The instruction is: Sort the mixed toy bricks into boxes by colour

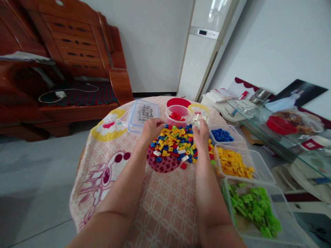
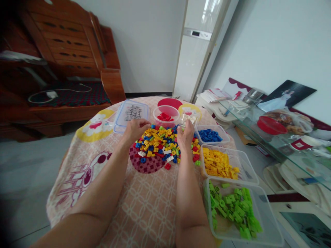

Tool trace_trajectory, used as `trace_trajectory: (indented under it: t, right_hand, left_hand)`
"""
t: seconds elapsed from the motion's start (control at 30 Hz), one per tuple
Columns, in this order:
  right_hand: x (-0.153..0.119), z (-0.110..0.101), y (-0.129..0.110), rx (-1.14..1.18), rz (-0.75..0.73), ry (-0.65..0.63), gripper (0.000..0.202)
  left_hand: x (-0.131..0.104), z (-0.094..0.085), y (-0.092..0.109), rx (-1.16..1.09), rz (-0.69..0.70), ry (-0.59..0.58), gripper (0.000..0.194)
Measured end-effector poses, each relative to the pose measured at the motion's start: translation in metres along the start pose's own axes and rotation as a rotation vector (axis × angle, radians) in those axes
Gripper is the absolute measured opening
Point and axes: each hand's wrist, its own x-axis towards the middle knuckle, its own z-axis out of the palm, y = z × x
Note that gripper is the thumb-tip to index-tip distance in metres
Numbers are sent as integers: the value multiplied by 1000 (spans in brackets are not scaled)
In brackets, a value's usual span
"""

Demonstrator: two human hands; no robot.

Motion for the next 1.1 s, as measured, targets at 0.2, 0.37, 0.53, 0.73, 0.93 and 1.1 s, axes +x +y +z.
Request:
trace_trajectory:
  t: [0.2,0.37,0.53,0.73,0.93,1.1]
  right_hand:
    - [6,-15,8,-230,24,-167,50]
    - [21,-14,2,-373,54,-231,41]
    - [37,-6,-6,-451,58,-332,37]
    - [20,-12,-7,-395,5,-350,38]
    - [6,-33,-16,-346,4,-290,46]
    - [-5,-51,-45,-79,-34,-236,38]
  left_hand:
    - [1,3,-3,-2,15,-17,33]
    - [1,7,-5,11,30,-24,33]
    - [1,6,-6,13,14,-29,34]
    - [2,3,-6,-10,5,-15,32]
    - [1,2,-2,-15,7,-19,31]
    - [1,-3,-4,-19,7,10,30]
